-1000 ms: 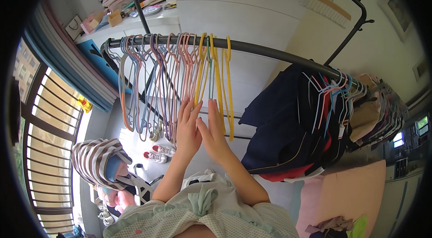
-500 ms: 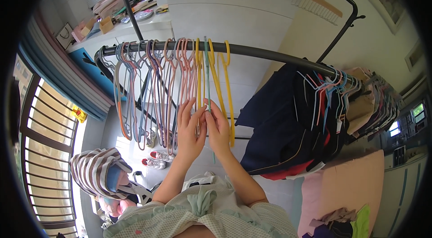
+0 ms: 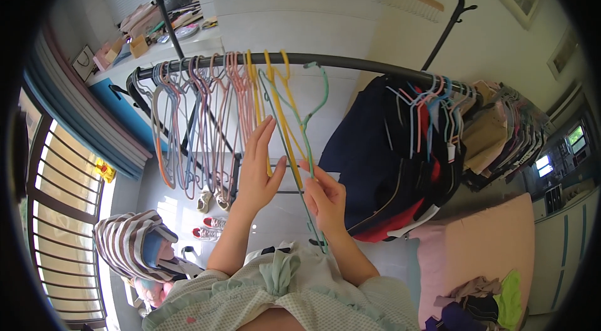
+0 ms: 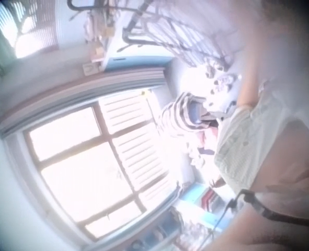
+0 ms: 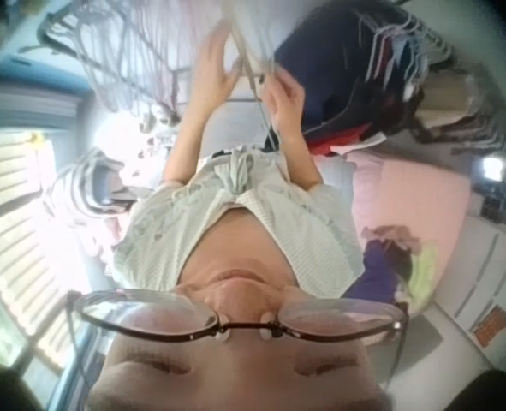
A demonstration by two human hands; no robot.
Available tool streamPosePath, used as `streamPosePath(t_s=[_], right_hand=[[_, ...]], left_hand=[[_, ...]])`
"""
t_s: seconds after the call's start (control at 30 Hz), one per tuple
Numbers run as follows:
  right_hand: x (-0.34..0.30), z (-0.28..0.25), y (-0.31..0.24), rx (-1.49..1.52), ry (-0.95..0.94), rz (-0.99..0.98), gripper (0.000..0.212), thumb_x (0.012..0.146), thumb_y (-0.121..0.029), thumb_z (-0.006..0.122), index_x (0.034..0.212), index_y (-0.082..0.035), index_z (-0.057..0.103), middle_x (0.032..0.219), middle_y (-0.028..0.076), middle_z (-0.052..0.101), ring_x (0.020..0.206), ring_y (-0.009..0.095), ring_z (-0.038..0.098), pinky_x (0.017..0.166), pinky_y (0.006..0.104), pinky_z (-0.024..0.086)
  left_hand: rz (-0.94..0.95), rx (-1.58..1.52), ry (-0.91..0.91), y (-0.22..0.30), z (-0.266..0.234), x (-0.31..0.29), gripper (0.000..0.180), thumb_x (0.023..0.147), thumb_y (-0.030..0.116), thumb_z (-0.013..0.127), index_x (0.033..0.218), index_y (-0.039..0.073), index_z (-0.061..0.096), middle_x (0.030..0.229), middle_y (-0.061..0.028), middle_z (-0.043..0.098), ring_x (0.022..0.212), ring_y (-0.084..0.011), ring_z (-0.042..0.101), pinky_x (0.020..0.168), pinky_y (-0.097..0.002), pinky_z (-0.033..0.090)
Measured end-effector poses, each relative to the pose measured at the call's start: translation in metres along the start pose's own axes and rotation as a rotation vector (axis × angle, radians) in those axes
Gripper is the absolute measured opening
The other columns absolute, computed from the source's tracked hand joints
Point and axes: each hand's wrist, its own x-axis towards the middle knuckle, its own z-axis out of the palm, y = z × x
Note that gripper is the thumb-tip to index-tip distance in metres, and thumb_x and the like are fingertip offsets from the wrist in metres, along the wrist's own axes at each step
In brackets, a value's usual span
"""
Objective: The person hangs clothes on a rack using hangers. They take hangers from the rack, place them inside different shirts and jackets, and then hang the garments back on the rack.
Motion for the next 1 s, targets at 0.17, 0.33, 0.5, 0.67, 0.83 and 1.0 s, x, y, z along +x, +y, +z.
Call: streamPosePath(t_s=[0.17, 0.33, 0.5, 0.67, 0.83, 1.0], right_hand=[[-0.044, -0.051, -0.021, 0.173, -0.132, -0.006, 0.029, 0.090, -0.003, 0.044, 0.116, 0.001, 0.057, 0.044, -0.007, 0.035, 0.036, 0.002, 0.026, 0.041, 0.0203, 0.020], [-0.096, -0.097, -0.051, 0.356, -0.206, -0.055, 0.032, 0.090, 0.002, 0.038, 0.116, 0.000, 0.058, 0.043, -0.006, 0.036, 0.036, 0.003, 0.024, 0.042, 0.0224, 0.021], [-0.163, -0.135, -0.088, 0.055, -0.014, 0.062, 0.031, 0.088, 0.000, 0.042, 0.115, 0.000, 0.058, 0.046, -0.005, 0.039, 0.038, 0.002, 0.030, 0.040, 0.0205, 0.022], [-0.230, -0.163, -0.147, -0.464, 0.133, 0.123, 0.039, 0.085, 0.000, 0.049, 0.123, -0.003, 0.055, 0.052, -0.003, 0.042, 0.044, 0.004, 0.036, 0.044, 0.0188, 0.030], [-0.302, -0.209, -0.168, -0.840, 0.214, 0.053, 0.038, 0.084, 0.000, 0.051, 0.121, -0.005, 0.056, 0.055, 0.001, 0.046, 0.050, 0.007, 0.041, 0.048, 0.0210, 0.034], [-0.371, -0.237, -0.186, -0.915, 0.495, -0.026, 0.033, 0.084, 0.001, 0.054, 0.116, -0.003, 0.060, 0.059, 0.002, 0.048, 0.055, 0.007, 0.044, 0.052, 0.0203, 0.036]], left_hand=[[0.086, 0.070, -0.007, 0.024, 0.023, 0.007, 0.062, 0.071, -0.004, 0.054, 0.131, 0.010, 0.043, 0.133, -0.0165, 0.039, 0.120, -0.0377, 0.040, 0.097, -0.0434, 0.036], [0.192, 0.166, 0.031, 0.065, 0.054, 0.010, 0.046, 0.071, 0.000, 0.063, 0.114, 0.016, 0.058, 0.135, -0.0132, 0.038, 0.125, -0.0357, 0.034, 0.099, -0.0443, 0.033], [0.342, 0.153, -0.053, 0.108, 0.075, 0.004, 0.016, 0.062, 0.004, 0.072, 0.074, 0.008, 0.061, 0.117, -0.0015, 0.057, 0.117, -0.0312, 0.043, 0.094, -0.0425, 0.038], [0.364, -0.113, -0.237, 0.147, 0.103, -0.033, 0.017, 0.062, 0.003, 0.071, 0.077, 0.008, 0.064, 0.094, -0.0001, 0.065, 0.090, -0.0228, 0.055, 0.072, -0.0332, 0.047], [0.314, -0.243, -0.367, 0.204, 0.136, -0.075, 0.021, 0.061, 0.001, 0.071, 0.081, 0.008, 0.069, 0.093, -0.0003, 0.065, 0.083, -0.0218, 0.054, 0.069, -0.0300, 0.047], [0.088, -0.610, -0.569, 0.249, 0.176, -0.120, 0.019, 0.065, -0.001, 0.071, 0.082, 0.007, 0.070, 0.079, -0.0020, 0.064, 0.062, -0.0118, 0.053, 0.052, -0.0222, 0.042]])
